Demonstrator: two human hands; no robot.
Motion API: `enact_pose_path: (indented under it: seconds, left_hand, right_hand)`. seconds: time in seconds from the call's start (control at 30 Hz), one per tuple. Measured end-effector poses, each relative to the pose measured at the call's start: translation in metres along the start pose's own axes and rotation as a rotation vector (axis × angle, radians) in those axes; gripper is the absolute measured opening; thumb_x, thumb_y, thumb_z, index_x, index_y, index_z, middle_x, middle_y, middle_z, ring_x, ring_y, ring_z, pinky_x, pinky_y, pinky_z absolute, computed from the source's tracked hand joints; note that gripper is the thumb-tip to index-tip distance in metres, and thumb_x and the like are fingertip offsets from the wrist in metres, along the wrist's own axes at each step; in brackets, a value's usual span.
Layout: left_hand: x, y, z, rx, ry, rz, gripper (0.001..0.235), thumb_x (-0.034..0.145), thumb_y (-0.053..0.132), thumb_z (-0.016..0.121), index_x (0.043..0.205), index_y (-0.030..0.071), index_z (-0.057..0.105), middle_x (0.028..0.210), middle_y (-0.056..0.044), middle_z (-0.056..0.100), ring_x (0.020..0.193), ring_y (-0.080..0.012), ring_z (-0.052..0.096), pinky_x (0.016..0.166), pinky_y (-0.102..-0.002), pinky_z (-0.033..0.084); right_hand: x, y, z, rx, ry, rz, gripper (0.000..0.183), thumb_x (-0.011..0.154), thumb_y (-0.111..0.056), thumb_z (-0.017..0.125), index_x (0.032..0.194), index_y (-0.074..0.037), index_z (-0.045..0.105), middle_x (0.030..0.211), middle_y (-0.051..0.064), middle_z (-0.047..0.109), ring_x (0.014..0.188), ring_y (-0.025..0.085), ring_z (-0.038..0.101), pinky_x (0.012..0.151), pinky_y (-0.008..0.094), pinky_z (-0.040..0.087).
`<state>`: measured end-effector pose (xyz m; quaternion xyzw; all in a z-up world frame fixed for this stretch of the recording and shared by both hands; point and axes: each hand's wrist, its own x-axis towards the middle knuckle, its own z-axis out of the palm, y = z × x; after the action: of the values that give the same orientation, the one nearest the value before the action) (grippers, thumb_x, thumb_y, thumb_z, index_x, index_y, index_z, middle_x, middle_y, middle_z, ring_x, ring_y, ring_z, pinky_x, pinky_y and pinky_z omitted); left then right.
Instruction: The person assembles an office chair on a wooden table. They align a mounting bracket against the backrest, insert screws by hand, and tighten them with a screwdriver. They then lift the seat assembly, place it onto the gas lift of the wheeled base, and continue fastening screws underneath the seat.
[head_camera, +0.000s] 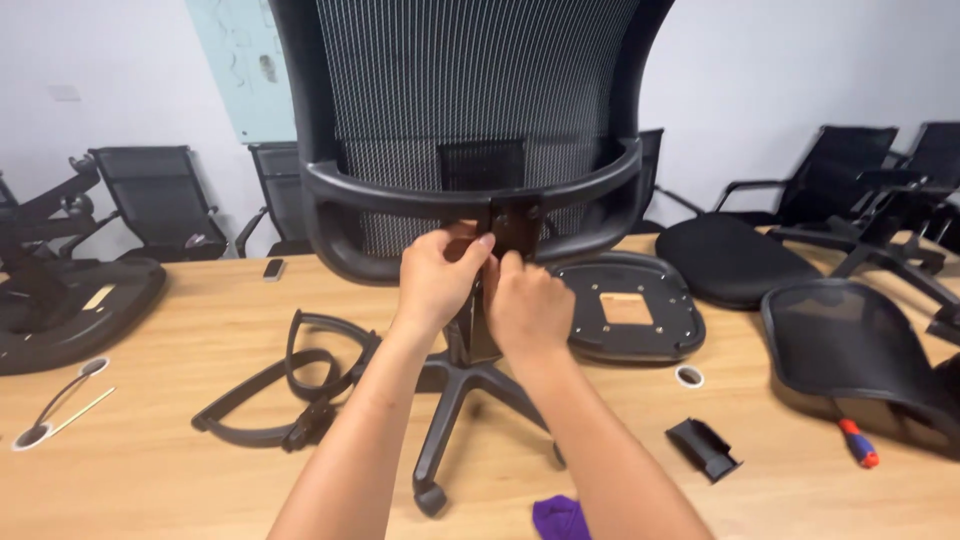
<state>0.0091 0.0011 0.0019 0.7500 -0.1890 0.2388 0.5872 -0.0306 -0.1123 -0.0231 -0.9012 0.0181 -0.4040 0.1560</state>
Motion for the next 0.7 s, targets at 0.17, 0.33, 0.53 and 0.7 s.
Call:
enact_pose_path:
  seconds: [0.17, 0.33, 0.53, 0.7]
  left_hand:
    - [-0.005, -0.002, -0.001, 0.019, 0.007, -0.011, 0.028, 0.088, 0.025, 0.075, 0.103, 0.002, 0.077, 0.087, -0.009, 0.08, 0.08, -0.0163, 0.079, 0.075, -0.029, 0.059]
    - [-0.001, -0.005, -0.006, -0.02, -0.036, 0.041, 0.029, 0.091, 0.026, 0.073, 0.108, 0.004, 0.077, 0.09, -0.008, 0.082, 0.085, -0.0152, 0.079, 0.079, -0.028, 0.059]
    - [-0.002, -0.008, -0.009, -0.018, -0.066, 0.036, 0.031, 0.091, 0.027, 0.071, 0.112, 0.004, 0.076, 0.091, -0.008, 0.081, 0.084, -0.0153, 0.077, 0.077, -0.028, 0.059]
    - [-0.003, -0.007, -0.009, 0.001, -0.075, 0.054, 0.031, 0.091, 0.027, 0.07, 0.114, 0.007, 0.077, 0.092, -0.007, 0.081, 0.085, -0.0141, 0.078, 0.077, -0.027, 0.058]
  right_hand:
    - [-0.004, 0.01, 0.005, 0.011, 0.082, -0.173, 0.034, 0.096, -0.032, 0.056, 0.082, -0.003, 0.066, 0.07, 0.02, 0.07, 0.061, 0.043, 0.07, 0.054, 0.054, 0.055]
    - [-0.004, 0.009, 0.007, 0.1, -0.059, 0.028, 0.041, 0.107, -0.039, 0.056, 0.081, -0.009, 0.068, 0.072, 0.022, 0.068, 0.07, 0.046, 0.068, 0.063, 0.056, 0.055]
    - [-0.005, 0.006, -0.003, 0.121, 0.15, -0.18, 0.036, 0.094, -0.035, 0.061, 0.083, 0.0, 0.062, 0.073, 0.02, 0.07, 0.061, 0.045, 0.068, 0.052, 0.054, 0.053]
    - [-0.004, 0.01, 0.005, 0.027, 0.084, -0.081, 0.033, 0.107, -0.034, 0.061, 0.084, -0.01, 0.063, 0.074, 0.016, 0.07, 0.067, 0.043, 0.069, 0.06, 0.054, 0.054]
